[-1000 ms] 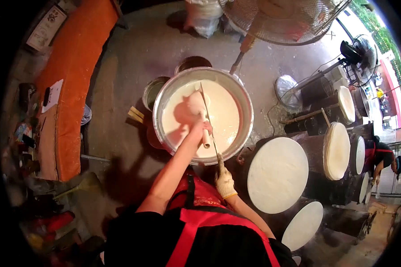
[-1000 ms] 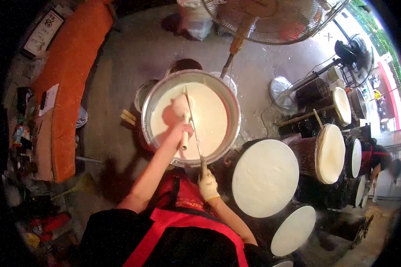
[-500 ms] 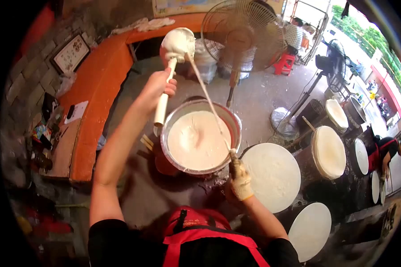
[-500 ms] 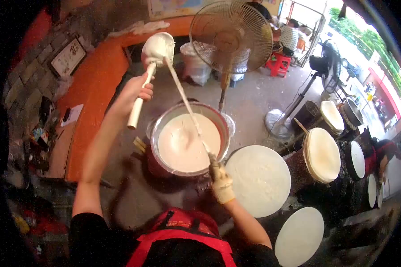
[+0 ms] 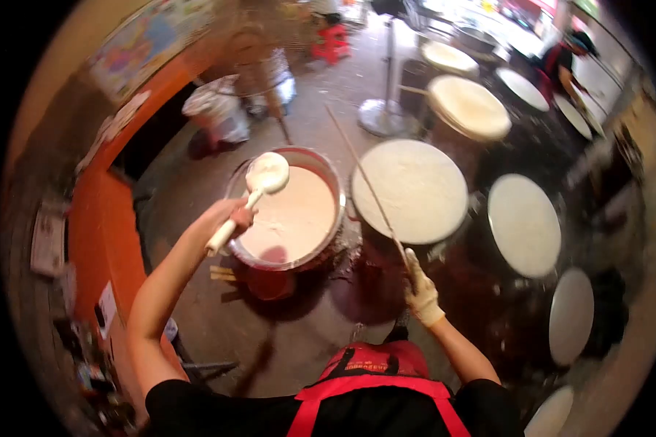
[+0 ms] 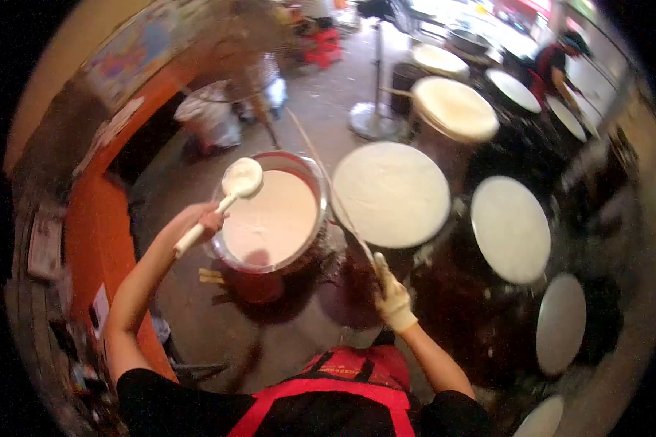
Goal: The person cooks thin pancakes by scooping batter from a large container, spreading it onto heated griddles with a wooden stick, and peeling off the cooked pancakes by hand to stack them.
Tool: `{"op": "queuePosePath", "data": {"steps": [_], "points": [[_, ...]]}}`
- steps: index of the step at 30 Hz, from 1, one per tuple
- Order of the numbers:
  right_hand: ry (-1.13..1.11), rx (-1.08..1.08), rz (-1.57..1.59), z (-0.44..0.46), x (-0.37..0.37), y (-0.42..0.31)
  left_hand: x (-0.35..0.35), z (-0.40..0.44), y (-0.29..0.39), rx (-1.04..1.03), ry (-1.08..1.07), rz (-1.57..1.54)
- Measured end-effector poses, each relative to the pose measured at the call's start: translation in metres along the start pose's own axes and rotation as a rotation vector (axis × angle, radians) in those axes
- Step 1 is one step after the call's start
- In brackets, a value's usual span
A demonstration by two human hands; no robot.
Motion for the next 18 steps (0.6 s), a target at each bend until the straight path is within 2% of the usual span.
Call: {"op": "queuePosePath", "data": {"steps": [2, 5, 7, 8, 9, 10, 12, 13, 14, 16, 17, 18], "points": [[0.126, -0.073, -0.066, -0.061, 0.053, 0.025, -0.033, -0.014, -0.044, 0.111, -0.099, 0.057], [0.373, -0.408, -0.064, -0.170, 0.126, 0.057, -0.099, -0.043, -0.114, 0.301, -0.235, 0.222], [0.528, -0.534, -0.254, -0.241, 0.157, 0.055, -0.143, -0.074, -0.156, 0.451, -0.269, 0.294], [0.607, -0.598, -0.349, -0.275, 0.176, 0.050, -0.175, -0.101, -0.184, 0.594, -0.275, 0.273], [0.723, -0.738, -0.305, -0.300, 0.187, 0.034, -0.193, -0.104, -0.201, 0.652, -0.363, 0.356], [0.749, -0.747, -0.536, -0.328, 0.193, 0.028, -0.212, -0.110, -0.218, 0.711, -0.446, 0.434], [0.898, -0.898, -0.295, -0.385, 0.201, 0.039, -0.263, -0.138, -0.261, 0.834, -0.610, 0.595], [1.020, -0.951, -0.083, -0.381, 0.233, 0.031, -0.303, -0.155, -0.292, 0.869, -0.647, 0.605], [1.101, -0.987, 0.158, -0.383, 0.259, 0.031, -0.341, -0.171, -0.327, 0.899, -0.677, 0.610], [1.121, -0.868, 0.096, -0.383, 0.313, 0.034, -0.408, -0.197, -0.391, 0.884, -0.846, 0.715], [1.062, -0.835, 0.010, -0.383, 0.340, 0.038, -0.437, -0.203, -0.419, 0.770, -0.798, 0.739], [0.998, -0.803, -0.073, -0.382, 0.369, 0.044, -0.467, -0.212, -0.449, 0.743, -0.901, 0.876]]}}
Point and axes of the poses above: each hand's wrist, its own z-axis towards the middle knuckle, its own x-axis out of the back of the hand, y = z × x, the point moved 5 cm from there along z, towards the middle knuckle, and after that the axes turned 13 degrees about y, right-handed, at the moved point
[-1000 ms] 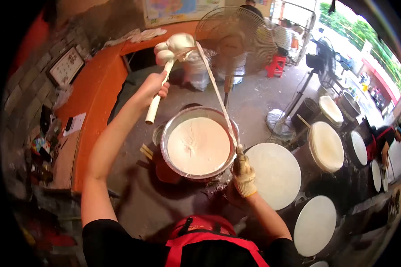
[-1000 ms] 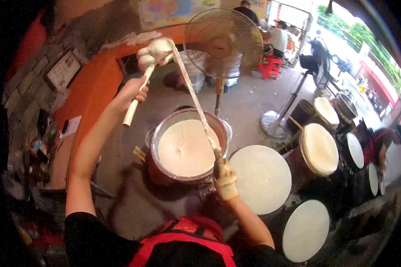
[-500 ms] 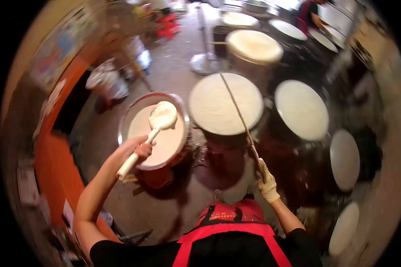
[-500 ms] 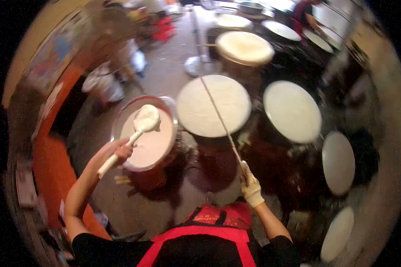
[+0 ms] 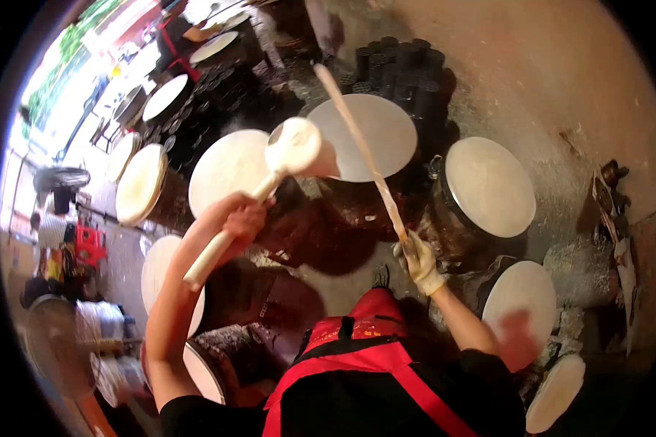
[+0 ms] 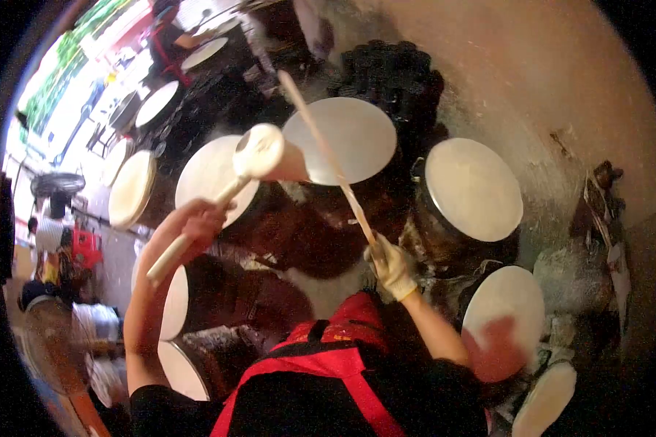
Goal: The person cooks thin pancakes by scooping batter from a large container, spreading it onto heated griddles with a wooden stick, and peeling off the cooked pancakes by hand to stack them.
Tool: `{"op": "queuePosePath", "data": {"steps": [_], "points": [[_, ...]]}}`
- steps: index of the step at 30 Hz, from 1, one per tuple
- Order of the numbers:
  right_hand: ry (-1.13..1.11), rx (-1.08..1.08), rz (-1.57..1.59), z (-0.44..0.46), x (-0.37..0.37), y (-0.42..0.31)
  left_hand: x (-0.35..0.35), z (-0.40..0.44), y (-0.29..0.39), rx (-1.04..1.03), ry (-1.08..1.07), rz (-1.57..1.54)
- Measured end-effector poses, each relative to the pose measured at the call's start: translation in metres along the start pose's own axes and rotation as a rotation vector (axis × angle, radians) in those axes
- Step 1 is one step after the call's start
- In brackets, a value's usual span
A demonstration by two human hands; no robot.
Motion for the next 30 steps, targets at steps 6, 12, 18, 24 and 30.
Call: {"op": "queuePosePath", "data": {"steps": [6, 12, 18, 24, 30], "points": [[0.260, 0.700, -0.563, 0.136, 0.063, -0.063, -0.128, 0.198, 0.041, -0.826, 0.288, 1.008], [0.272, 0.055, -0.202, 0.187, 0.090, 0.031, -0.149, 0.327, 0.014, -1.218, 0.397, 1.696], [0.400, -0.394, 0.278, 0.159, 0.057, 0.124, -0.105, 0.408, -0.012, -1.228, 0.556, 1.511], [0.590, -0.334, 0.771, 0.154, 0.016, 0.134, -0.103, 0.411, 0.005, -1.142, 0.447, 0.800], [0.480, -0.574, 0.615, 0.198, -0.004, 0.133, -0.178, 0.331, 0.077, -1.127, -0.104, 0.402]]}}
Point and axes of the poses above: each hand's wrist, its own z-axis towards the middle knuckle, its own x-axis out of the back of the hand, y = z × x, the point moved 5 cm from there along z, towards the middle knuckle, and after that the axes turned 13 degrees about y, right-handed, at the moved point
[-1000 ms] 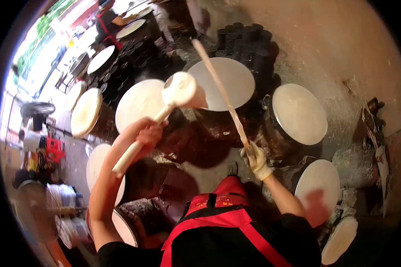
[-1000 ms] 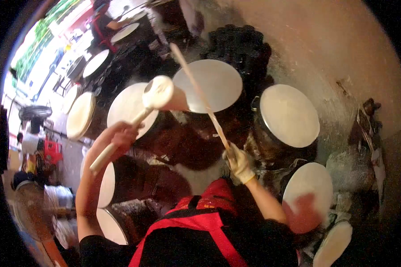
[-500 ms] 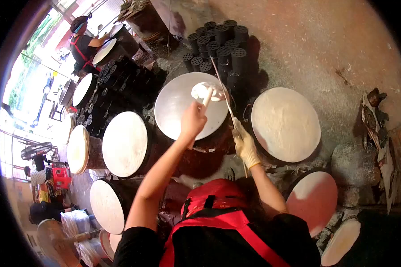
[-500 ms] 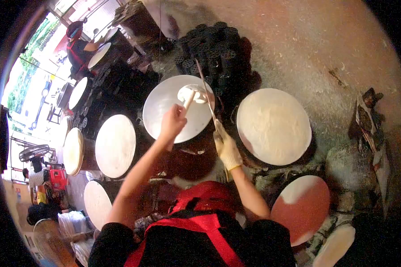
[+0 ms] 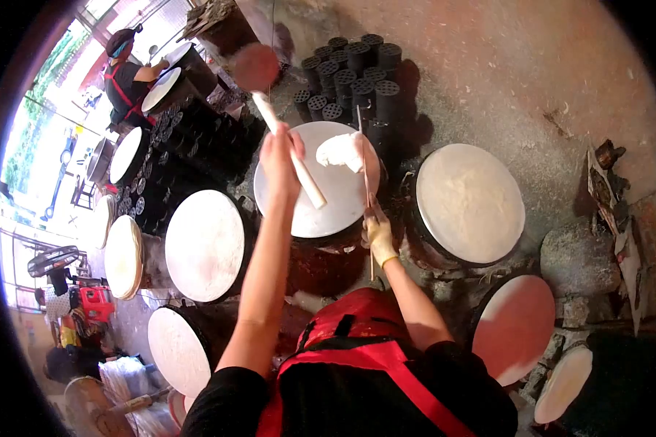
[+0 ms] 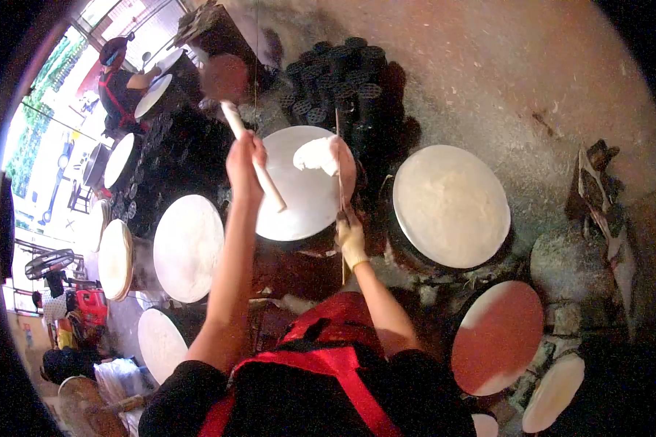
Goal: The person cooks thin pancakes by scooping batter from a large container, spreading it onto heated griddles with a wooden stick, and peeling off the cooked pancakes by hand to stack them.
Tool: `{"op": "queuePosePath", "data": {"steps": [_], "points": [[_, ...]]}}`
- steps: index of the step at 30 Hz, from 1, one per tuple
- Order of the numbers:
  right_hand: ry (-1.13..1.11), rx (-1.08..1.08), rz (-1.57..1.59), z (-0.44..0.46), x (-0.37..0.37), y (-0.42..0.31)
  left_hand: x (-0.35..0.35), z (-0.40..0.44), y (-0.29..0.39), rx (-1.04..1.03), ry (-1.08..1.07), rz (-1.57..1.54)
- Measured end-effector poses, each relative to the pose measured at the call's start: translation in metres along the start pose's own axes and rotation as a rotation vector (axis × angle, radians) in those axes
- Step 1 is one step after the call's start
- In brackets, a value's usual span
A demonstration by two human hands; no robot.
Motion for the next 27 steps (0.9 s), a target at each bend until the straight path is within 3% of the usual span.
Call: {"op": "queuePosePath", "data": {"steps": [2, 4, 5, 6, 8, 10, 12, 13, 16, 19, 23, 25, 27], "points": [[-0.006, -0.282, 0.157, -0.008, -0.007, -0.011, -0.006, 0.000, 0.034, 0.235, 0.056, -0.181], [-0.161, -0.195, 0.376, -0.026, -0.002, -0.011, 0.032, -0.001, 0.042, 0.434, -0.023, -0.152], [-0.123, -0.240, 0.389, -0.024, 0.002, 0.009, 0.053, -0.010, 0.045, 0.467, -0.028, -0.117], [0.113, -0.208, 0.237, -0.044, -0.003, 0.004, 0.071, -0.026, 0.046, 0.501, -0.032, -0.080], [0.109, -0.298, 0.348, -0.042, -0.017, 0.033, 0.117, -0.064, 0.034, 0.614, 0.168, -0.009], [0.194, -0.106, 0.298, -0.045, -0.047, 0.028, 0.162, -0.104, 0.023, 0.630, 0.279, 0.127], [0.326, -0.199, 0.149, -0.027, -0.076, 0.027, 0.188, -0.142, 0.024, 0.706, 0.404, 0.227], [0.270, -0.169, 0.200, -0.024, -0.092, 0.016, 0.200, -0.157, 0.025, 0.731, 0.398, 0.206], [0.278, 0.001, -0.024, 0.019, -0.127, 0.022, 0.238, -0.191, 0.020, 0.797, 0.432, 0.197], [0.152, -0.026, -0.195, 0.008, -0.149, -0.011, 0.263, -0.206, 0.023, 0.761, 0.481, 0.218], [-0.088, -0.138, -0.199, -0.016, -0.129, -0.030, 0.294, -0.210, 0.019, 0.719, 0.501, 0.207], [-0.043, -0.093, -0.220, -0.037, -0.100, -0.030, 0.304, -0.209, 0.018, 0.743, 0.496, 0.256], [0.084, -0.047, 0.052, -0.028, -0.065, 0.005, 0.306, -0.205, 0.019, 0.748, 0.474, 0.296]]}}
Point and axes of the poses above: each hand's wrist, its own z-axis towards the middle knuckle, its own x-axis out of the back of the hand, y = z × x, the point moved 5 cm from there along z, towards the middle knuckle, and after that the axes turned 13 degrees about y, right-handed, at the moved point
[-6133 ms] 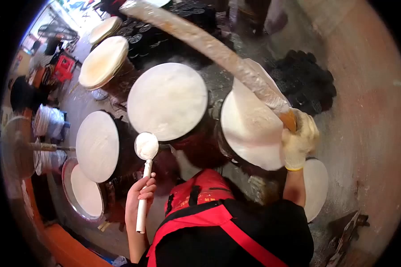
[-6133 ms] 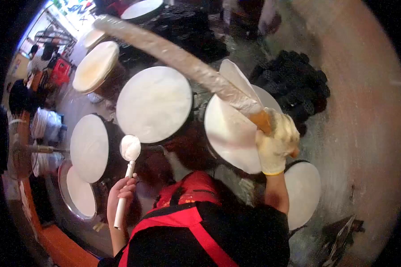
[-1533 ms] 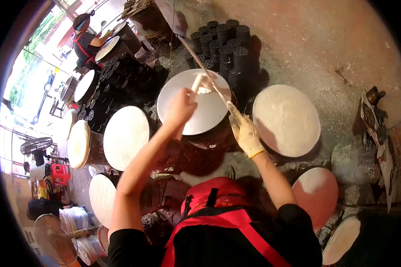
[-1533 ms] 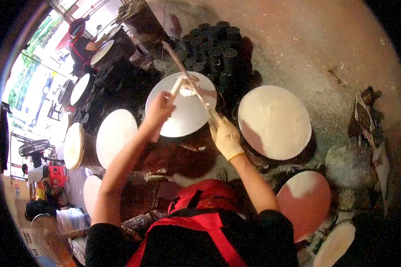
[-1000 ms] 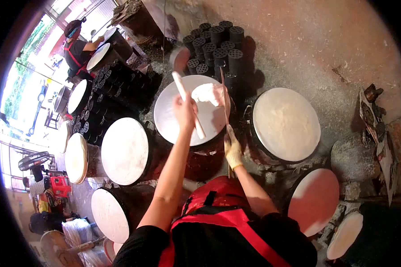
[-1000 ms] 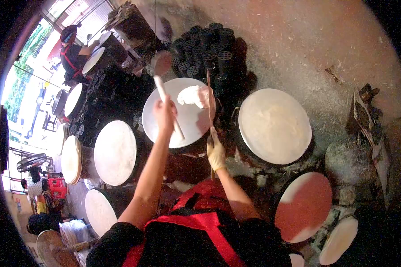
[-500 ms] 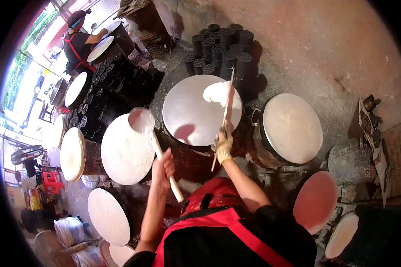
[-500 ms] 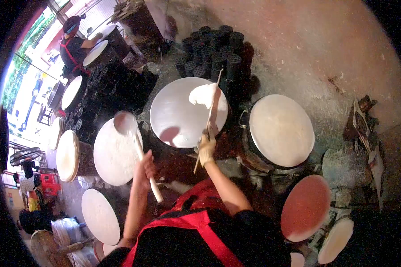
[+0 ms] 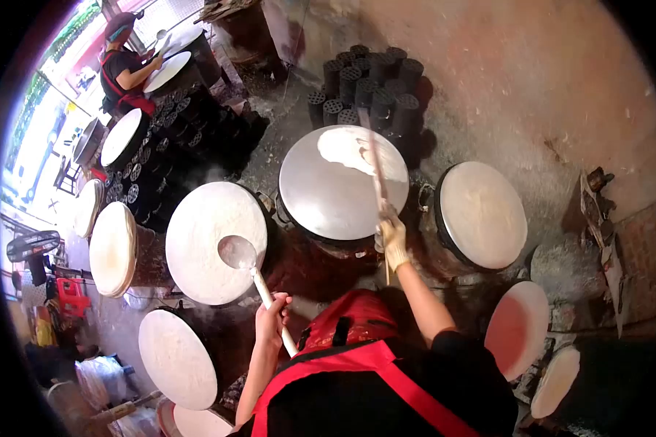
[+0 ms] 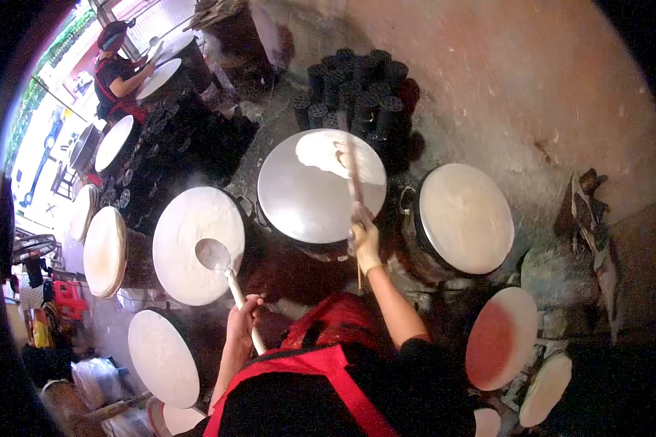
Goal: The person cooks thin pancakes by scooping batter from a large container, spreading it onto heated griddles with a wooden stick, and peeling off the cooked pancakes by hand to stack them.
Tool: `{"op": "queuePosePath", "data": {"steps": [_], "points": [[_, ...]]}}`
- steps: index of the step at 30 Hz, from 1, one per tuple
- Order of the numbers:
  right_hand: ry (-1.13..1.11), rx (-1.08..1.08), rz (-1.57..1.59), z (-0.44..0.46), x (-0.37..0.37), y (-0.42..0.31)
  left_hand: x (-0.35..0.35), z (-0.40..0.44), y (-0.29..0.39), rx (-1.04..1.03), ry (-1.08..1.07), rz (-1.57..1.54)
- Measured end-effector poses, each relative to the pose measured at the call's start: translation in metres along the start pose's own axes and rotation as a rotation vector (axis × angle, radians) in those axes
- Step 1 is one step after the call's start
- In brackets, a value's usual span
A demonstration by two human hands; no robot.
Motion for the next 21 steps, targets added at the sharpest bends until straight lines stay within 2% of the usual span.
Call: {"op": "queuePosePath", "data": {"steps": [1, 4, 5, 7, 10, 13, 16, 17, 19, 20, 21], "points": [[0.082, -0.002, 0.105, 0.010, 0.010, 0.012, 0.000, 0.001, 0.000, 0.004, -0.009, -0.001], [-0.012, 0.120, 0.001, 0.030, -0.004, 0.015, -0.004, -0.001, 0.001, 0.011, -0.059, -0.019], [-0.041, -0.035, 0.051, 0.023, -0.024, 0.004, -0.005, -0.002, 0.001, 0.000, -0.061, -0.030], [-0.038, 0.014, -0.188, 0.039, -0.039, 0.009, -0.010, -0.004, -0.001, -0.026, -0.063, -0.055], [-0.170, -0.003, -0.445, 0.035, -0.045, 0.001, -0.021, -0.001, -0.006, -0.048, -0.036, -0.084], [-0.356, -0.148, -0.473, -0.011, -0.028, -0.046, -0.037, -0.002, -0.007, -0.049, 0.034, -0.114], [-0.331, -0.293, -0.447, 0.011, 0.011, -0.062, -0.052, -0.007, -0.013, -0.049, 0.123, -0.143], [-0.233, -0.191, -0.301, 0.053, 0.030, -0.037, -0.057, -0.008, -0.016, -0.051, 0.151, -0.157], [-0.132, -0.032, -0.306, 0.059, 0.025, -0.067, -0.070, -0.015, -0.020, -0.060, 0.149, -0.208], [-0.110, -0.132, -0.309, 0.069, 0.020, -0.070, -0.077, -0.019, -0.022, -0.066, 0.148, -0.233], [-0.222, -0.082, -0.358, 0.086, 0.011, -0.063, -0.084, -0.022, -0.026, -0.051, 0.182, -0.224]]}}
Point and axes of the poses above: each hand's wrist, its own z-axis towards the middle knuckle, its own x-axis out of the back of the hand, y = z × x, the point moved 5 cm from there along z, towards the middle knuckle, and after that the axes turned 13 degrees about y, right-handed, at the moved point
